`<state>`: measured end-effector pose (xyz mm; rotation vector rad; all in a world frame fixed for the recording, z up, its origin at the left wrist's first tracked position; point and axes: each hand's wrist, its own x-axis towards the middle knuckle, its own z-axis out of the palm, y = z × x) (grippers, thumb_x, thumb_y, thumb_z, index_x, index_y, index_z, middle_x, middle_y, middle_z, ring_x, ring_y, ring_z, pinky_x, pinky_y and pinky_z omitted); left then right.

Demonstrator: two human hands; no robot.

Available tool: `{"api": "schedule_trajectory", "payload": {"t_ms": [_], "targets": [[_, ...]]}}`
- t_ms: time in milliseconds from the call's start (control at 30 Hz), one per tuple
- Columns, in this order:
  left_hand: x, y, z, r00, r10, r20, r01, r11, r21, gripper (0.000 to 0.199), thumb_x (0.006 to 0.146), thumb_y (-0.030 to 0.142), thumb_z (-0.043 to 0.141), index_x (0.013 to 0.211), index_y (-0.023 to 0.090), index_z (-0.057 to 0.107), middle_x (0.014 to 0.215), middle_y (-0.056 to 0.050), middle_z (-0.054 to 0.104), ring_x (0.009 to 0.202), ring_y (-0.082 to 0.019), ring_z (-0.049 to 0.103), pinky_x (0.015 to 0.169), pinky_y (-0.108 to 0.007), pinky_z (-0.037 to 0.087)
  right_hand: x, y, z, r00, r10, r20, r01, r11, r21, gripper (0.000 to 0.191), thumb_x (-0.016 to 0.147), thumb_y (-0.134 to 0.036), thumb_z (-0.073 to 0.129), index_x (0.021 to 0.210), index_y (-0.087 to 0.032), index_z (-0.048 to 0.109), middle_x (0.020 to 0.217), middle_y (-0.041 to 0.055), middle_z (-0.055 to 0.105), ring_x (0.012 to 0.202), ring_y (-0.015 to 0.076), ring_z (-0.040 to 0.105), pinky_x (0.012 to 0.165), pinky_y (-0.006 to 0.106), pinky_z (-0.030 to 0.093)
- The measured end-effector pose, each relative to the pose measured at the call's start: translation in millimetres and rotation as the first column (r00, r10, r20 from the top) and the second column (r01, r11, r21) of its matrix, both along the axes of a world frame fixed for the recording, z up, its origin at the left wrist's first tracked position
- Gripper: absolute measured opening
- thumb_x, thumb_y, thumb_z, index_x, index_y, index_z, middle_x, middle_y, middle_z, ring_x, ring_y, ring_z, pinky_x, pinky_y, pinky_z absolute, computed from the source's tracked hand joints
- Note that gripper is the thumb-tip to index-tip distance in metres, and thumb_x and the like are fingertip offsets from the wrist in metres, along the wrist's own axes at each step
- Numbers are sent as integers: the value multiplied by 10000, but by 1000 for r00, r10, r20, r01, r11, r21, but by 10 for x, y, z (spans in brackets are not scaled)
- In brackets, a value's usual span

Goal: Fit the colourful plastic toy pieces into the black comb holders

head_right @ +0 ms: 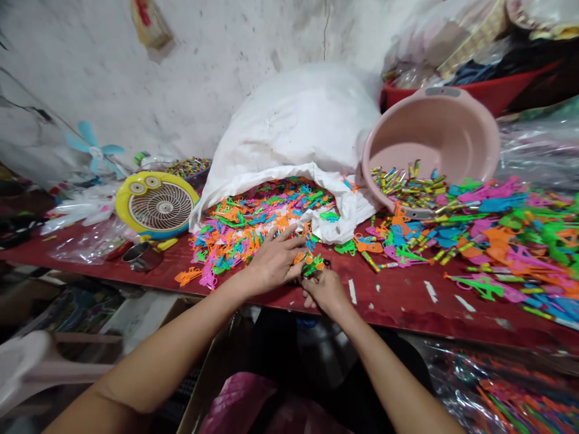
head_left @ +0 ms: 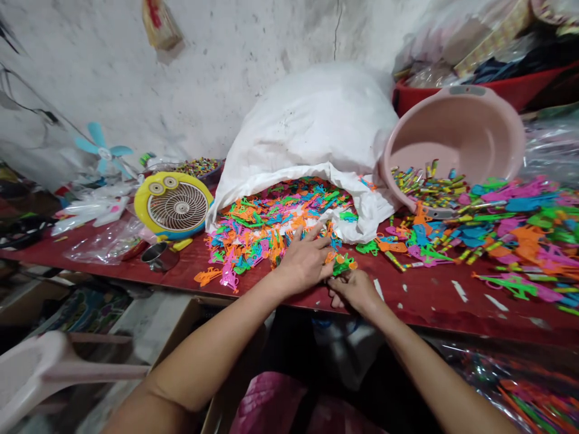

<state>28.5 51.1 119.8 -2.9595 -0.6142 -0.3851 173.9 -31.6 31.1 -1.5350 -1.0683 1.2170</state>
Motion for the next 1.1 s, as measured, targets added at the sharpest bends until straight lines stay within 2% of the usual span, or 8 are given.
{"api": "schedule_trajectory", "payload": {"t_ms": [133, 200, 333, 533, 733, 900, 1033, 1100], "targets": [[4, 8, -8, 1000, 8, -2, -8, 1000, 4, 292, 975, 354, 463, 1065, 238, 715, 1303, -36, 633, 1438, -302, 328, 1160, -588, 271, 31, 20, 62, 985, -21, -169, 17, 1000, -24, 317, 589, -427, 775, 659, -163, 614, 541, 51, 669, 432, 181, 636, 412, 249, 504], [15, 6, -18, 1000, 14, 0, -14, 1000, 15, 293, 975, 350, 459, 1046, 232, 718, 1288, -36, 640, 1438, -299, 325, 1159, -584, 274, -7, 9, 79, 983, -71, -170, 66, 997, -38, 271, 606, -392, 762, 655, -173, 610, 534, 56, 668, 422, 180, 631, 395, 242, 494], [32, -2, -42, 1000, 27, -8, -26, 999, 35, 293, 975, 347, 464, 1030, 216, 720, 1255, -45, 652, 1432, -307, 330, 1172, -578, 258, -46, -16, 80, 993, -100, -55, 98, 994, -41, 234, 651, -361, 726, 583, -189, 584, 474, 57, 640, 379, 164, 590, 380, 236, 476], [5, -7, -60, 999, 28, 23, -29, 998, 49, 310, 988, 325, 426, 1039, 205, 707, 1240, -54, 658, 1414, -301, 360, 1190, -578, 226, 33, 31, 126, 972, -87, -218, 75, 995, -64, 294, 565, -383, 780, 679, -152, 636, 555, 70, 671, 431, 196, 633, 405, 270, 511], [26, 6, -77, 999, 32, 8, -32, 999, 21, 282, 965, 353, 472, 984, 202, 709, 1232, -59, 650, 1409, -311, 351, 1183, -592, 237, 14, 11, 108, 988, -114, -106, 112, 993, -31, 326, 575, -441, 797, 597, -168, 620, 507, 66, 651, 407, 192, 615, 407, 274, 505], [28, 9, -77, 999, 32, 4, -32, 999, 13, 260, 965, 343, 476, 1005, 211, 696, 1244, -56, 639, 1426, -305, 310, 1208, -609, 151, 104, 30, 94, 973, -45, -228, 22, 995, -101, 349, 563, -456, 804, 563, -147, 644, 509, 108, 658, 431, 183, 622, 435, 260, 508], [35, 16, -83, 999, 36, 15, -36, 999, 29, 272, 956, 362, 493, 1021, 193, 696, 1257, -67, 632, 1428, -328, 301, 1193, -629, 164, -43, 1, 73, 984, -108, -141, 105, 994, -30, 381, 560, -493, 809, 563, -157, 630, 497, 83, 653, 402, 178, 601, 418, 265, 498], [45, 21, -95, 999, 42, 17, -43, 999, 25, 270, 948, 366, 502, 1001, 191, 700, 1232, -63, 642, 1425, -333, 309, 1185, -635, 180, -18, -17, 112, 989, -127, -71, 129, 992, 18, 408, 571, -526, 805, 555, -164, 616, 473, 69, 635, 383, 170, 582, 415, 268, 494]]}}
